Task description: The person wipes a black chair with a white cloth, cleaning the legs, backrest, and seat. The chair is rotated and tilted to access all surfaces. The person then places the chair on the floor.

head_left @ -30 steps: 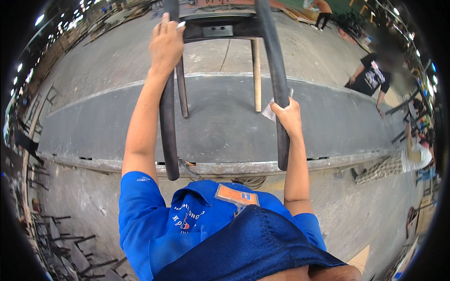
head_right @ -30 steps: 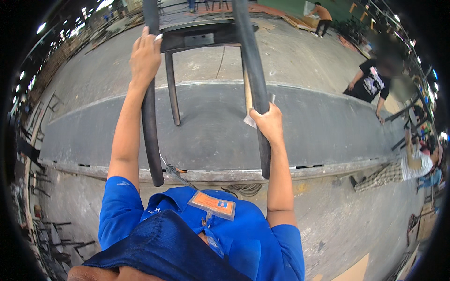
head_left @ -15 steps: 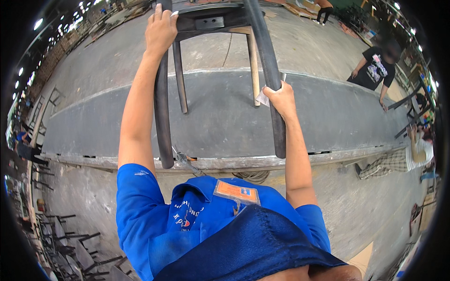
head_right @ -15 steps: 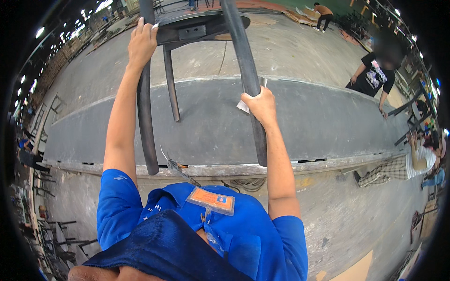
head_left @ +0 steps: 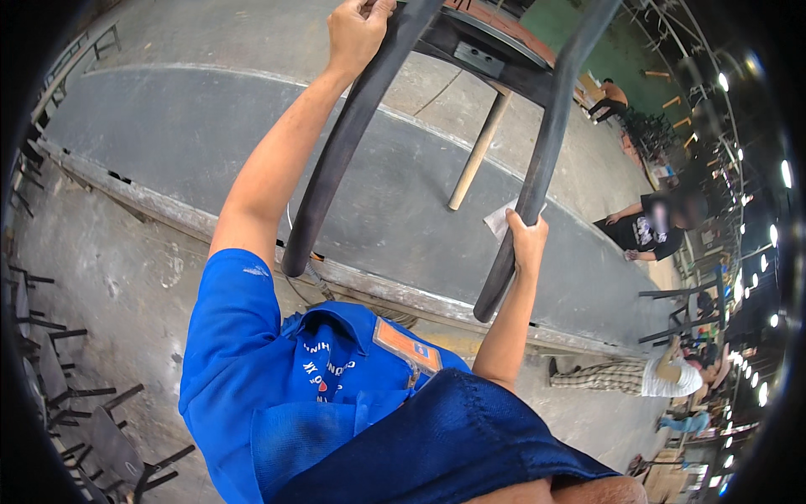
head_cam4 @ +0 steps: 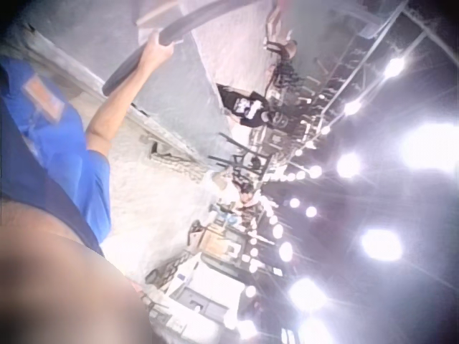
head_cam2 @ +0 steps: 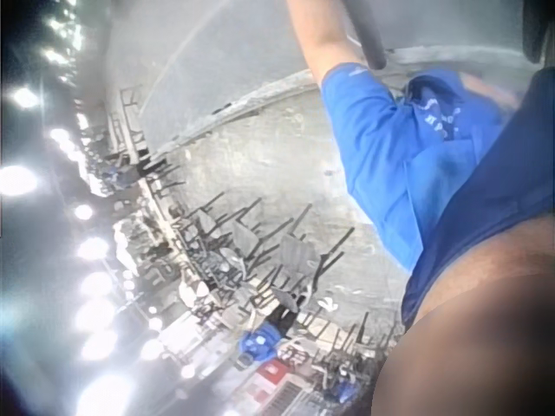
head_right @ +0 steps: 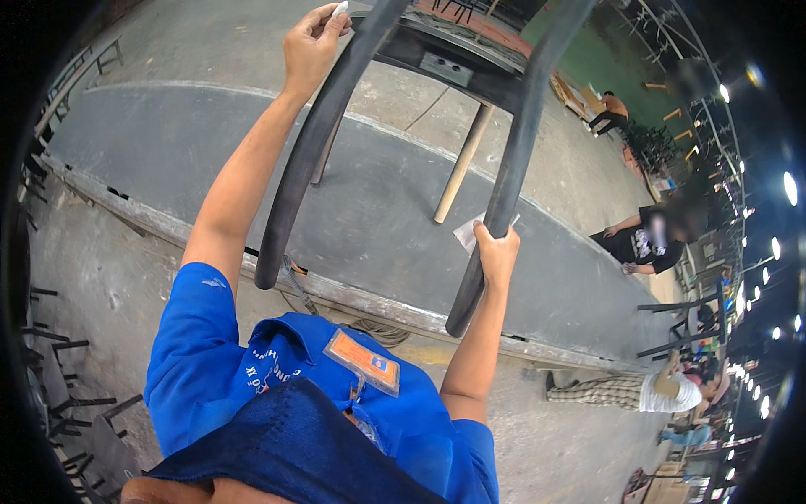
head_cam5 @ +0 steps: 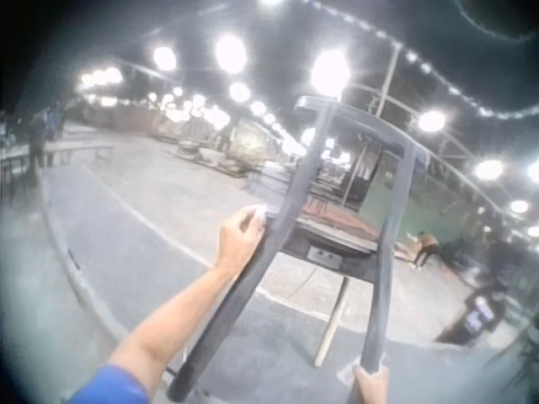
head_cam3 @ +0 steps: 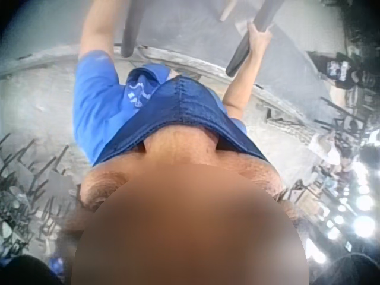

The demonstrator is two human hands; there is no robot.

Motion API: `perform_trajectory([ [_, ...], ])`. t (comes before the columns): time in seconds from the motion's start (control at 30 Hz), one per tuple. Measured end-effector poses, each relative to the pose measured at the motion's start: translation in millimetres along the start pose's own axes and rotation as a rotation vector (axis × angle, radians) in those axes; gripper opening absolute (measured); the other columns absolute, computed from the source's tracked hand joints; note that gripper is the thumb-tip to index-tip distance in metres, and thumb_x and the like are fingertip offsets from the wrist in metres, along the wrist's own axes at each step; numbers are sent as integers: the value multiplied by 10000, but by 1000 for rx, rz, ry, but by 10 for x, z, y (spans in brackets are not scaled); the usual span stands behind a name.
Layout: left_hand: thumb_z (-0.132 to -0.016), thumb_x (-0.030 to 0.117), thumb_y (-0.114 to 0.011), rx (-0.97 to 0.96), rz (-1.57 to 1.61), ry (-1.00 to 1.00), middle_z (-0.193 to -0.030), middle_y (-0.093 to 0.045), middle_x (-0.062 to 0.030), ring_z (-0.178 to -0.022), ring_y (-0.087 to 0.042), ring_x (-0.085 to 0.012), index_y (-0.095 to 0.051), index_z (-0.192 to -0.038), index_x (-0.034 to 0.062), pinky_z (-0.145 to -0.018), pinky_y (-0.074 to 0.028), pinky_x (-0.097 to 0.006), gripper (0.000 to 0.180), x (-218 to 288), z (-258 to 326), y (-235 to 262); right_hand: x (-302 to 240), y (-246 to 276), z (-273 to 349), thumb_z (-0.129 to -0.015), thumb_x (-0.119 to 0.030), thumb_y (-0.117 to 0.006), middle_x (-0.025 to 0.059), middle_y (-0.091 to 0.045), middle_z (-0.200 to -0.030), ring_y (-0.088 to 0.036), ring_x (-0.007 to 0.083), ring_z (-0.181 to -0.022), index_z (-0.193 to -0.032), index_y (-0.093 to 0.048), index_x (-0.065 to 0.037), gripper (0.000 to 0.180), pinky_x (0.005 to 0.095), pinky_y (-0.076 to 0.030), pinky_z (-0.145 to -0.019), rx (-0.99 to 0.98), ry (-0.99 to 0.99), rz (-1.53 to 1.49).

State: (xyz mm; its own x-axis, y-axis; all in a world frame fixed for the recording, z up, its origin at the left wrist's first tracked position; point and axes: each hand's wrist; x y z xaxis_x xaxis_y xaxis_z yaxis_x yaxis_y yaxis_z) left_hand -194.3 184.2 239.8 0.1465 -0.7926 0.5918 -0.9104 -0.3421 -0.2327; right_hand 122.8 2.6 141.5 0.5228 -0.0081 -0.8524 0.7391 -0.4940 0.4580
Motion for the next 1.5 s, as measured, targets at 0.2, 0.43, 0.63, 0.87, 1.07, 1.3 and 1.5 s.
perform_trajectory([
  [0.2,-879,166,-570,-83,39,41,-906,-674,-122,-810,-639,-166,-618,-1047,-23,-716,-499,-293,257,-33,-71,181,70,-26,98,-717,-153,-663,-14,-505,-655,-460,81,-584,-731,-560,-21,168,255,-372,-532,4,11,-11],
  [0.43,-902,235,-551,-314,-292,-490,-1208,-576,-91,-1111,-542,-276,-582,-1059,62,-896,-471,-360,236,-21,-195,119,75,-67,218,-707,-145,-678,-11,-513,-647,-464,85,-593,-744,-563,-5,185,266,-391,-544,25,4,11],
  [0.63,-824,148,-640,-292,-336,-684,-1067,-636,-107,-1018,-582,-283,-590,-1019,30,-818,-509,-345,233,23,-143,218,88,-102,282,-711,-139,-675,-16,-512,-635,-459,78,-561,-712,-565,-22,161,254,-370,-519,51,-13,-7],
  [0.87,-846,56,-618,-175,87,-195,-920,-666,-80,-811,-649,-132,-644,-1060,29,-718,-536,-234,217,91,-102,456,71,-138,326,-713,-138,-681,-16,-516,-608,-467,81,-542,-707,-575,-6,170,256,-374,-505,64,-8,-19],
  [1.07,-843,145,-635,-121,126,-149,-943,-678,-76,-831,-659,-145,-660,-1054,58,-738,-529,-260,230,123,-233,425,54,-172,350,-714,-131,-677,-18,-517,-613,-459,73,-535,-706,-579,-8,157,251,-363,-495,68,-13,-30],
  [1.3,-824,282,-643,-45,-257,-329,-899,-692,-43,-694,-665,-179,-692,-950,95,-654,-504,-279,230,68,-486,108,35,-188,369,-706,-136,-679,-14,-519,-620,-460,73,-543,-703,-575,-10,164,252,-364,-501,62,-25,-24],
  [1.5,-836,170,-629,-125,-319,-483,-874,-676,-51,-715,-659,-175,-676,-941,70,-650,-508,-283,153,0,-306,244,65,-203,416,-697,-133,-682,-16,-515,-616,-460,77,-543,-699,-574,-16,159,256,-366,-505,80,-11,-19],
])
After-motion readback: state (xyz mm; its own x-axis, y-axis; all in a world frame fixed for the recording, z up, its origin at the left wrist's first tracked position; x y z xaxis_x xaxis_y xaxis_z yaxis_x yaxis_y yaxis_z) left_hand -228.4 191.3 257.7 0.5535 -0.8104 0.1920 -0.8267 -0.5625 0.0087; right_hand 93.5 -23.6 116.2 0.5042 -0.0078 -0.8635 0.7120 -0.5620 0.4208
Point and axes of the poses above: each hand's wrist, its own z-axis away from the middle knuckle, its own y-axis out of the back of the hand, x = y × z
